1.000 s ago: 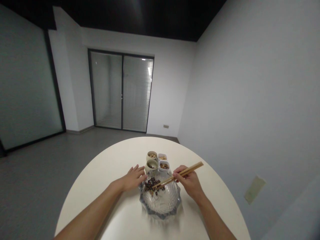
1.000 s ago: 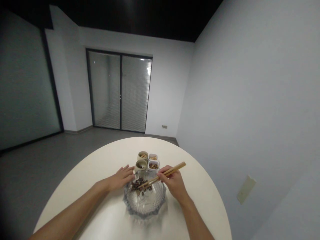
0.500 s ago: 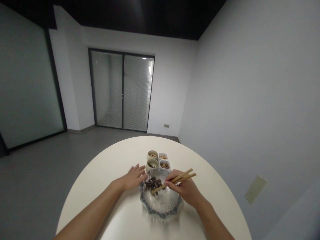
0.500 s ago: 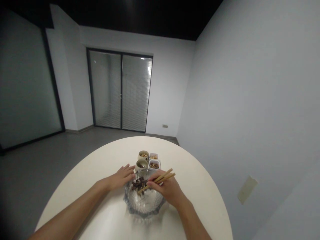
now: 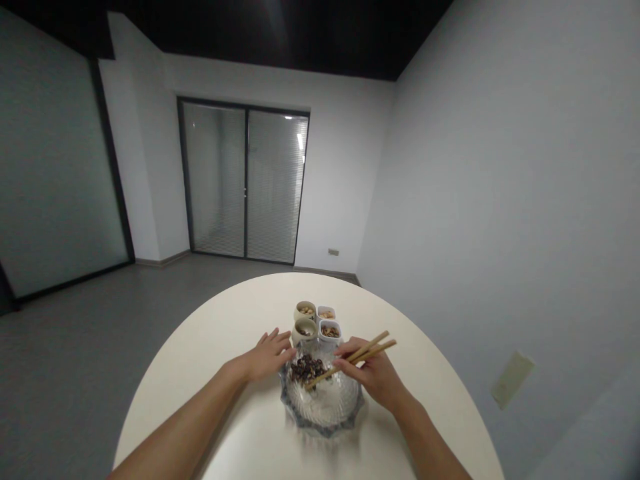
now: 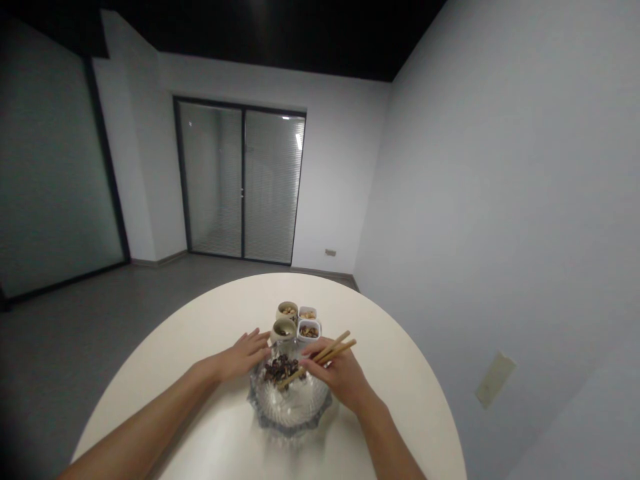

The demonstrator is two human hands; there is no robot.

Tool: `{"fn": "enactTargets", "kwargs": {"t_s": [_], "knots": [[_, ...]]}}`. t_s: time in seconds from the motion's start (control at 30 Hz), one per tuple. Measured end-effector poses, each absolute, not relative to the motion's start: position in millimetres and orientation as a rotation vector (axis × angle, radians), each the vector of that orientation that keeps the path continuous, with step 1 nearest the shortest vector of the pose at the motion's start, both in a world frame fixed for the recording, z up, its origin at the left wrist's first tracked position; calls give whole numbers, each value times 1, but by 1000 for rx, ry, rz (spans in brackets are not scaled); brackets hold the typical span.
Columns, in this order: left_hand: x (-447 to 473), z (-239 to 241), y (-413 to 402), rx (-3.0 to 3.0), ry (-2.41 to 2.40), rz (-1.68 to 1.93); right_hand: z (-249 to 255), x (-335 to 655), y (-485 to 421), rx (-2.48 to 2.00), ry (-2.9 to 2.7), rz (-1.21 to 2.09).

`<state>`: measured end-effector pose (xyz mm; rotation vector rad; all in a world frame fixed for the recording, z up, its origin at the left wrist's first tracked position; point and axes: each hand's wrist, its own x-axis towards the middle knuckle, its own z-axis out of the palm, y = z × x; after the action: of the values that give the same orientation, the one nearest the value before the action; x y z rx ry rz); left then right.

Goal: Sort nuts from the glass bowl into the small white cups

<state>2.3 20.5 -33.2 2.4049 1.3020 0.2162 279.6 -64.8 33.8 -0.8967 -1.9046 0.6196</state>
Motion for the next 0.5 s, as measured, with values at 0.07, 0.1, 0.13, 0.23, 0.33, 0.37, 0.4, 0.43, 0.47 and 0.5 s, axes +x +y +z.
{"fn": "enactTargets", "kwargs": {"t_s": [0.07, 0.1, 0.13, 0.23, 0.33, 0.37, 0.4, 0.43, 0.47, 0.5], "knots": [[1, -33, 20, 2401, 1290, 222, 33, 280, -64, -886, -1861, 614], [0, -34, 20, 2399, 1287, 223, 32, 280, -64, -881, -1835, 604], [0, -34, 19, 2397, 1287, 223, 32, 281, -63, -877, -1805, 589], [-2, -34, 18, 2397, 1293, 217, 31, 284, -61, -874, -1705, 524], [-2, -33, 17, 2399, 1293, 216, 29, 290, -54, -878, -1573, 441], [-2, -32, 17, 2397, 1295, 212, 28, 292, -52, -879, -1528, 408], [-1, -31, 16, 2394, 1298, 209, 27, 295, -49, -882, -1492, 377], [-1, -30, 16, 2390, 1302, 205, 26, 298, -46, -890, -1466, 358], [-1, -29, 16, 2388, 1306, 204, 24, 300, -44, -898, -1442, 348], [0, -28, 16, 2386, 1308, 205, 24, 302, -42, -909, -1417, 340]]}}
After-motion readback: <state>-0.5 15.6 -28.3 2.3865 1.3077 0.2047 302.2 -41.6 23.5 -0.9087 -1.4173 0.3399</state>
